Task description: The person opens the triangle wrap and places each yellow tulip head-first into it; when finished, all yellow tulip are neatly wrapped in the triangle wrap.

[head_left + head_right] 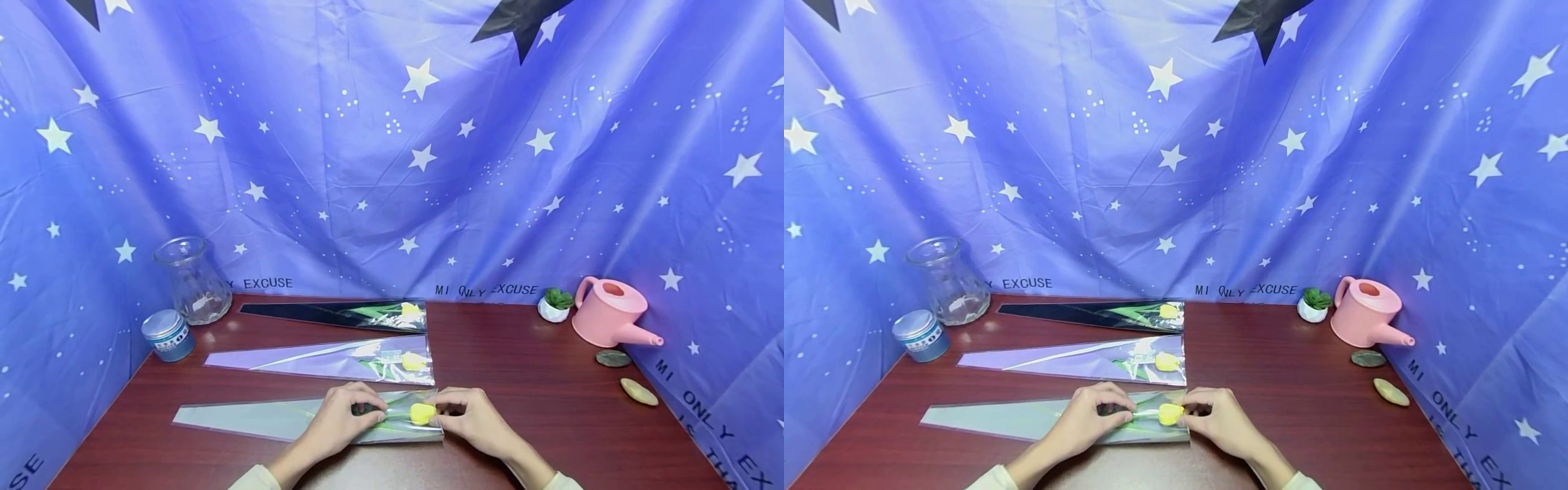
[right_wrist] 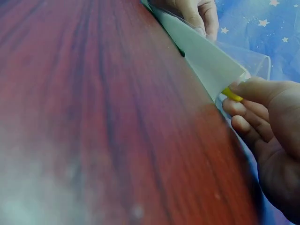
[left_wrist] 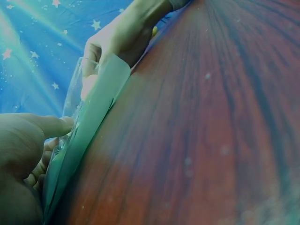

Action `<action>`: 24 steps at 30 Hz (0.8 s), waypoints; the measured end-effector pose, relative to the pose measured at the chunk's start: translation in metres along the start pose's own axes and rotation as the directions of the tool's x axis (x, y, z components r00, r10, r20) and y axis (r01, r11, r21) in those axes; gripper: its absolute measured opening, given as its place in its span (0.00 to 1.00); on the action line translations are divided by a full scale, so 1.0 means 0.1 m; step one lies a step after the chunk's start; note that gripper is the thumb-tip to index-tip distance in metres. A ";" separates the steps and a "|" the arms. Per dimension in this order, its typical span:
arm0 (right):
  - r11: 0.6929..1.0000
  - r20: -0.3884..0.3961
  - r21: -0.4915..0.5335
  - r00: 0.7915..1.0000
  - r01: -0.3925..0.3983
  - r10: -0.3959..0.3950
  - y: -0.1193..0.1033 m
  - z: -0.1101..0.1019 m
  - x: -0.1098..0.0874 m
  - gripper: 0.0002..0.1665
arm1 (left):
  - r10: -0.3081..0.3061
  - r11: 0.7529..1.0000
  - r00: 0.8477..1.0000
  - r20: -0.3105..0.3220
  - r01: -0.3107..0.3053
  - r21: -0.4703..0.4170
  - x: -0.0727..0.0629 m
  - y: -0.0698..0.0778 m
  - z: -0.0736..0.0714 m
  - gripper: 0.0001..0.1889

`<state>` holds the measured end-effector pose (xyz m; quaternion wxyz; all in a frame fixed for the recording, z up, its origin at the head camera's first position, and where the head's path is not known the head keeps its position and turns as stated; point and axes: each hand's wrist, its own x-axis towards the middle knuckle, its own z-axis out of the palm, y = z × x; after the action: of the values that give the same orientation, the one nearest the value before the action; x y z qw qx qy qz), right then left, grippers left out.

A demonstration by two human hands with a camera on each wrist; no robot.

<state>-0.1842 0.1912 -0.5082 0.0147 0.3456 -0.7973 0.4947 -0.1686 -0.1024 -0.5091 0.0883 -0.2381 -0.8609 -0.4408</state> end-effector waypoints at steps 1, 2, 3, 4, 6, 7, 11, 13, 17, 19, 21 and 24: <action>1.000 0.003 0.011 1.000 0.005 -0.005 0.01 0.01 0.01 0.13 | 0.001 1.000 1.000 -0.001 -0.001 -0.003 0.00 0.00 0.00 0.05; 1.000 0.004 0.021 1.000 0.001 -0.001 0.01 0.01 0.01 0.13 | 0.005 1.000 1.000 -0.004 -0.005 -0.005 -0.01 0.00 0.00 0.05; 1.000 0.005 0.029 1.000 -0.010 0.010 0.01 0.02 0.02 0.13 | 0.008 1.000 1.000 -0.006 -0.008 -0.009 -0.01 0.00 0.01 0.05; 0.999 0.009 0.033 1.000 -0.012 0.012 0.01 0.02 0.03 0.14 | 0.010 1.000 1.000 -0.008 -0.010 -0.010 -0.01 0.00 0.01 0.05; 0.999 0.015 0.031 1.000 -0.019 0.019 0.03 0.03 0.05 0.14 | 0.014 1.000 1.000 -0.013 -0.015 -0.010 -0.01 -0.01 0.00 0.05; 0.999 0.019 0.031 1.000 -0.024 0.024 0.03 0.04 0.07 0.14 | 0.015 1.000 1.000 -0.016 -0.015 -0.009 -0.01 -0.02 0.00 0.06; 1.000 0.039 0.016 0.999 -0.004 0.003 0.02 0.05 0.12 0.15 | 0.019 1.000 1.000 -0.021 -0.018 0.003 -0.01 -0.01 -0.02 0.06; 1.000 0.051 0.020 0.999 0.008 -0.009 0.01 0.05 0.12 0.15 | 0.015 1.000 1.000 -0.019 -0.015 0.007 -0.02 -0.01 -0.02 0.06; 1.000 0.067 0.009 0.998 -0.003 0.002 0.01 0.02 0.09 0.16 | -0.003 1.000 1.000 -0.006 0.003 0.011 -0.03 0.00 -0.02 0.06; 1.000 0.066 -0.007 0.998 -0.008 0.009 0.02 -0.02 0.06 0.15 | -0.014 1.000 1.000 -0.001 0.014 0.009 -0.02 0.01 -0.02 0.06; 0.999 0.045 -0.031 0.999 -0.019 0.020 0.02 -0.10 0.02 0.14 | -0.020 1.000 1.000 -0.003 0.020 0.011 -0.01 0.02 -0.03 0.06; 0.994 -0.024 -0.107 0.999 -0.027 0.025 0.04 -0.29 -0.06 0.12 | -0.013 0.999 0.999 -0.029 0.014 0.031 0.00 0.05 -0.08 0.08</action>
<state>-0.1908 0.2187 -0.4991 0.0358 0.3285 -0.8269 0.4550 -0.1662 -0.1065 -0.5005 0.1014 -0.2245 -0.8679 -0.4315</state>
